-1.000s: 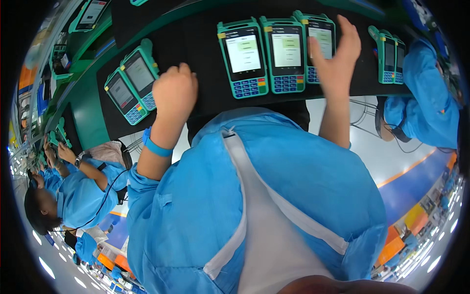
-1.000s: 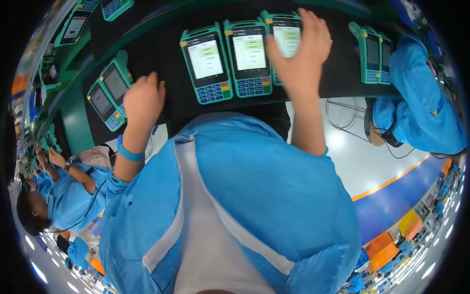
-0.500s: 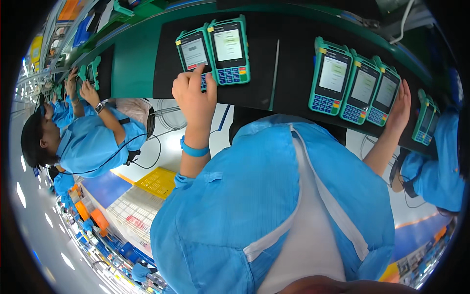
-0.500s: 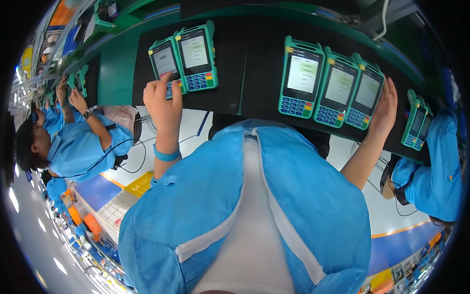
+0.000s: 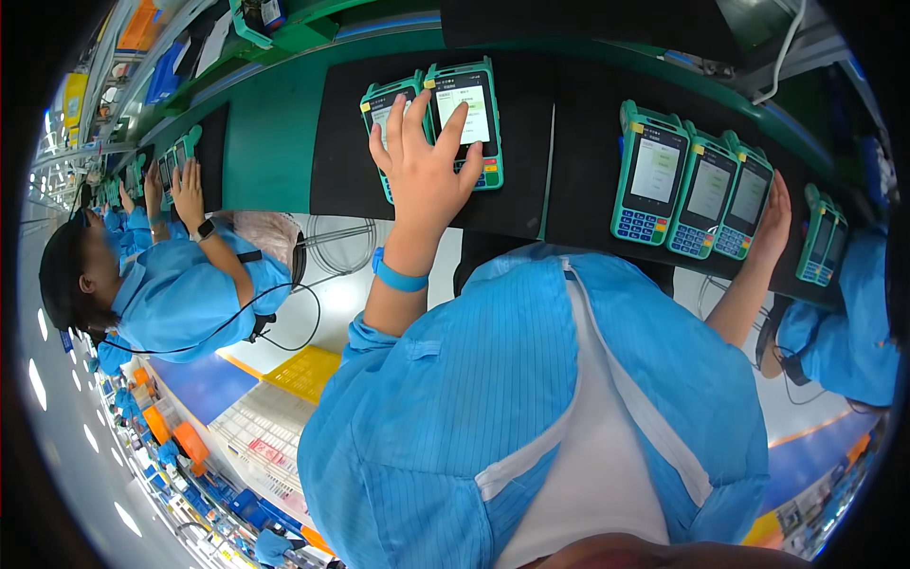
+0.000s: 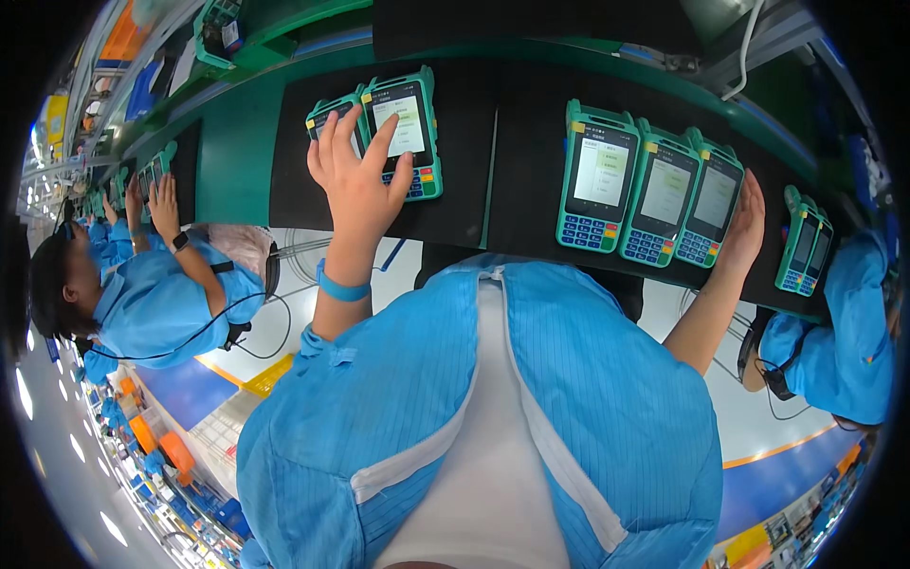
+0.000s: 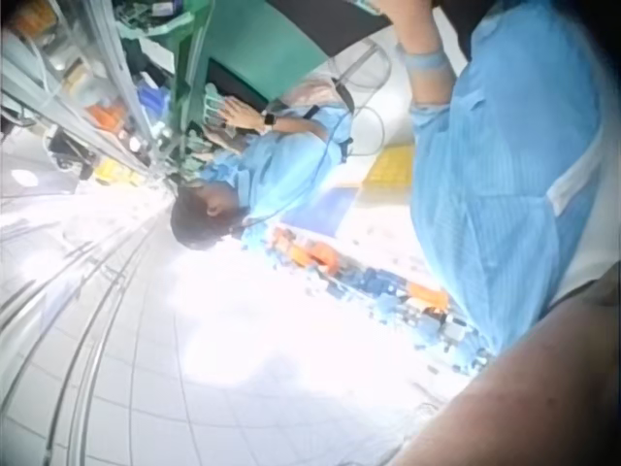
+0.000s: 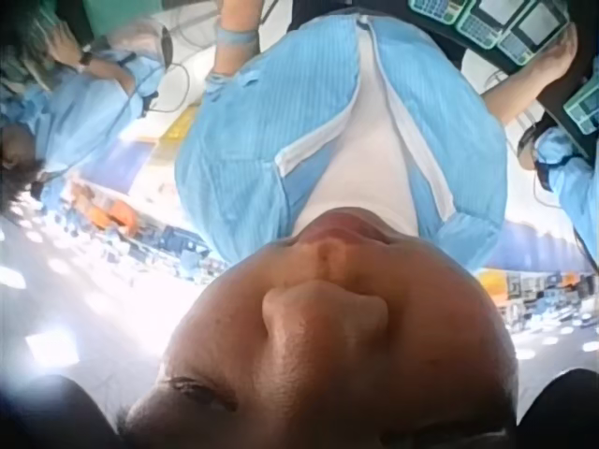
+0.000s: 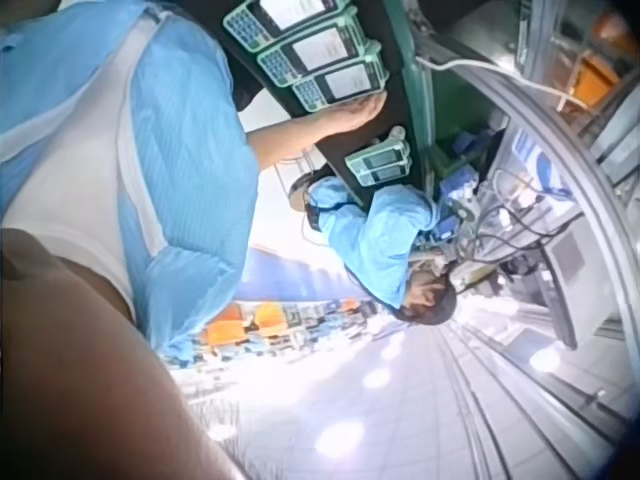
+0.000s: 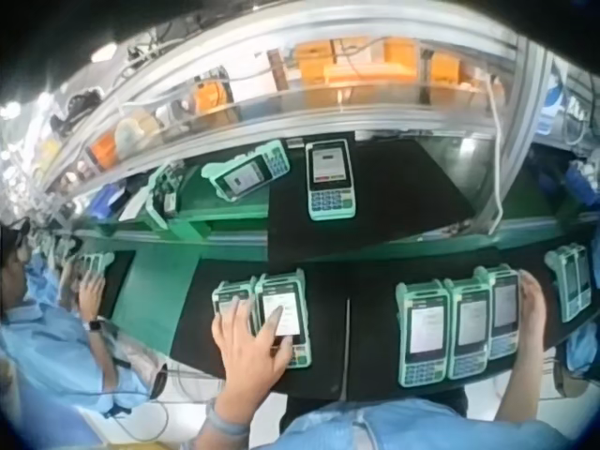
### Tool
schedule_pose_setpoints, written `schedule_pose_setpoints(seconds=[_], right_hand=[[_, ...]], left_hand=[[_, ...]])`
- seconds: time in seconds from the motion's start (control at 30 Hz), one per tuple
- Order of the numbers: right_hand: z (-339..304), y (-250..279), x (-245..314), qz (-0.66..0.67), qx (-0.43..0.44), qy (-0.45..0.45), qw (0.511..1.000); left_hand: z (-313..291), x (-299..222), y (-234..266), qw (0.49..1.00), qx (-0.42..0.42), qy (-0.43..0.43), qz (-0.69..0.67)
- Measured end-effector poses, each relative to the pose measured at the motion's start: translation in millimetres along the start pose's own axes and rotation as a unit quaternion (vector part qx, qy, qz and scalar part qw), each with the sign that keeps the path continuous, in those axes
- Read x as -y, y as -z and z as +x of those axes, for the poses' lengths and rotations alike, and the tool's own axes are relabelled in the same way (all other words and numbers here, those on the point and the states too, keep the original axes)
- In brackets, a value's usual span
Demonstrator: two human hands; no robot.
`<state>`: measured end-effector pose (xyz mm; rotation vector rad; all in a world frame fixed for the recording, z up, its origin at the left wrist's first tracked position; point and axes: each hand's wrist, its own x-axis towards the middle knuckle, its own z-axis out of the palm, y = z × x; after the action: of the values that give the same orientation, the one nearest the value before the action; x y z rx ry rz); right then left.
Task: The person tests handheld payment terminals by pressing their screens and buttons, and installs paper rolls into their printer compartments.
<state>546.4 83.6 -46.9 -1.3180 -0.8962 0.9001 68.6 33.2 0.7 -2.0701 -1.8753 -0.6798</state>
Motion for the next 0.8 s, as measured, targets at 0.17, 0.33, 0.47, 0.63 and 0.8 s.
schedule_pose_setpoints(seconds=[0.17, 0.33, 0.47, 0.63, 0.8], right_hand=[[3, -2, -1, 0.01, 0.016, 0.009, 1.0], [-1, -8, -2, 0.021, -0.005, 0.001, 1.0], [-5, -11, -5, 0.026, -0.003, -0.007, 1.0], [-10, -16, 0, 0.038, -0.009, -0.004, 0.999], [-7, -22, -5, 0.045, 0.0, 0.002, 0.999]], left_hand=[[12, 3, -7, 1.0, 0.019, 0.018, 0.012], [11, 3, -5, 0.999, 0.031, 0.036, 0.016], [11, 2, -2, 0.998, 0.051, 0.023, 0.028], [43, -2, 13, 0.999, -0.035, 0.005, -0.021], [115, -12, 7, 0.986, -0.134, -0.083, -0.045]])
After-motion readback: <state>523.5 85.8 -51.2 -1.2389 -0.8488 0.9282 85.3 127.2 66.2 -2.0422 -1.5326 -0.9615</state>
